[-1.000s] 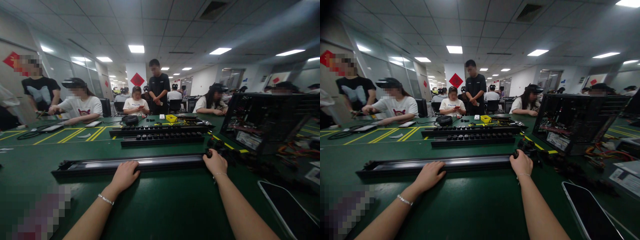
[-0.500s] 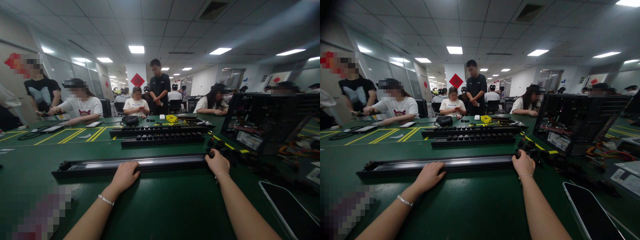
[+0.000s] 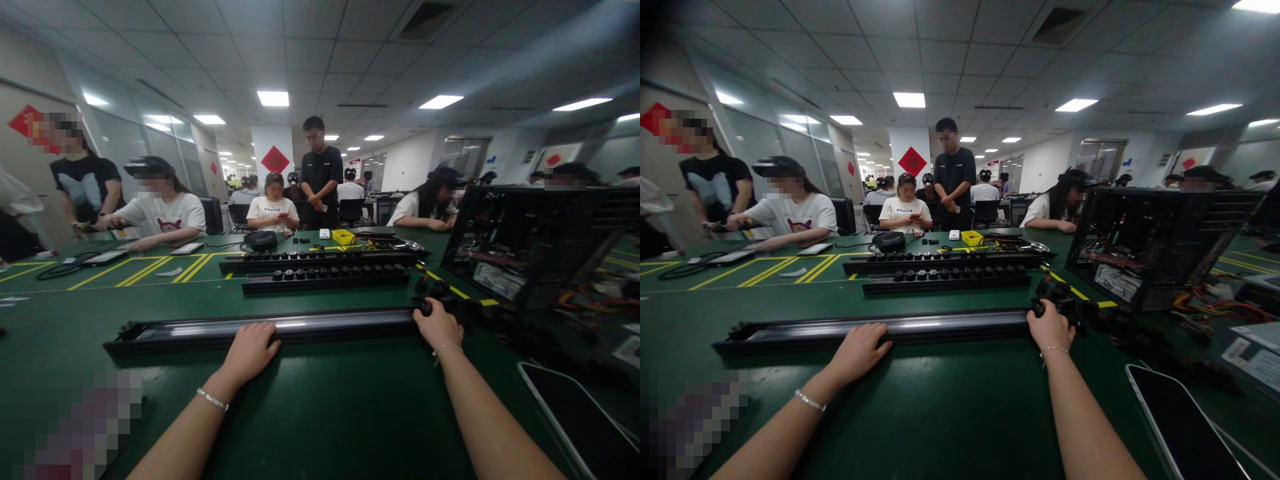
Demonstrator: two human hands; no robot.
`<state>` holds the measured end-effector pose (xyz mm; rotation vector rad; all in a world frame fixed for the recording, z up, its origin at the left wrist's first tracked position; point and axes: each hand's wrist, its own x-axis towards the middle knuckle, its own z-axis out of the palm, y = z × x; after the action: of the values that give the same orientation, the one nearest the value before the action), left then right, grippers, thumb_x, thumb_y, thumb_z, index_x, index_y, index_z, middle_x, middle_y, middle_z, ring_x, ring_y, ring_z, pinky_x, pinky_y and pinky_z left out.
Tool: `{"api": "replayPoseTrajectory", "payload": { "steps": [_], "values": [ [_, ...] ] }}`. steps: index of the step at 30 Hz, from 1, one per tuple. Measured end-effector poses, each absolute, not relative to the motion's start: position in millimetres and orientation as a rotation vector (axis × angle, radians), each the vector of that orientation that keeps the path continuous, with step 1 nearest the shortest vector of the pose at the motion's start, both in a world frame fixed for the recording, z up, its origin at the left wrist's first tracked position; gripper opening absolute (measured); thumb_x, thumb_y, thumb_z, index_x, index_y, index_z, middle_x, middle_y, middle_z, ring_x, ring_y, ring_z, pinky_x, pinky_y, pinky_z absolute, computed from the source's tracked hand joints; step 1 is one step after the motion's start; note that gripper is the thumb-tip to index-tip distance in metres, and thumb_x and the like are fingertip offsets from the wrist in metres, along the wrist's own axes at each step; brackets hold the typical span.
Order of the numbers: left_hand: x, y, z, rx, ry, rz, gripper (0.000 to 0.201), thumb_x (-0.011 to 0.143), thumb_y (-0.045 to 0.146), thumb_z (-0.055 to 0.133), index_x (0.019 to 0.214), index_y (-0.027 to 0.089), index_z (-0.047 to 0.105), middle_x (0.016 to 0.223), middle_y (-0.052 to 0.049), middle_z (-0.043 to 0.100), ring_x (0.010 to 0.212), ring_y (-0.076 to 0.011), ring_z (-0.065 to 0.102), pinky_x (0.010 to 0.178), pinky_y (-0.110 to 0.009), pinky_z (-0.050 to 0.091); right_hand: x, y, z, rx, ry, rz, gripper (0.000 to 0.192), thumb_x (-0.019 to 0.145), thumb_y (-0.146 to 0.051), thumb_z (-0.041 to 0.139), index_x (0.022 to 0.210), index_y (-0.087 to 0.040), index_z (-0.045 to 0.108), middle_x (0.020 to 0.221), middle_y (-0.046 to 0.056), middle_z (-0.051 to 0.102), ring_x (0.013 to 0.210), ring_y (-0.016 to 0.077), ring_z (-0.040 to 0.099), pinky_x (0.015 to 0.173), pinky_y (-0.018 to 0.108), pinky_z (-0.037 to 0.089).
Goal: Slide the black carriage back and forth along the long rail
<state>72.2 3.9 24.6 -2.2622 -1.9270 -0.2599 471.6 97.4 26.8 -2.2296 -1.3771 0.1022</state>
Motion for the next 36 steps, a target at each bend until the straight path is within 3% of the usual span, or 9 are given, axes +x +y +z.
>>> {"api": "replayPoseTrajectory", "payload": {
  "steps": [10,17,36],
  "values": [
    [75.5,0.5,32.3,-2.291,-1.985,-0.276,0.040,0.088,0.049,0.027,0.090,0.022,0.057,0.095,-0.004,0.064,0.090,-0.0192,0.055,0.078,-0.032,0.036,473.5,91.1,30.9,-2.217,-1.344,0.137,0.048,0.076,-0.045,0.041,0.119,-0.026,0.051,0.107,0.010,0.059,0.106,0.0292,0.049,0.090,0.051,0.034],
    [76.2,0.4,33.1,-2.282,-1.970,-0.265,0.036,0.088,0.047,0.030,0.090,0.022,0.057,0.095,-0.004,0.064,0.090,-0.0197,0.056,0.076,-0.033,0.036,479.0,90.4,24.8,-2.158,-1.346,0.035,0.053,0.073,-0.050,0.043,0.117,-0.023,0.051,0.123,0.010,0.050,0.118,0.0295,0.039,0.093,0.048,0.036],
    [76.2,0.5,32.4,-2.272,-1.986,-0.247,0.032,0.087,0.044,0.034,0.092,0.022,0.056,0.097,-0.004,0.064,0.094,-0.0201,0.055,0.079,-0.033,0.036,483.7,94.4,25.7,-2.191,-1.263,0.128,0.053,0.074,-0.047,0.044,0.122,-0.024,0.050,0.110,0.012,0.057,0.109,0.0314,0.048,0.086,0.047,0.042]
  ]
}}
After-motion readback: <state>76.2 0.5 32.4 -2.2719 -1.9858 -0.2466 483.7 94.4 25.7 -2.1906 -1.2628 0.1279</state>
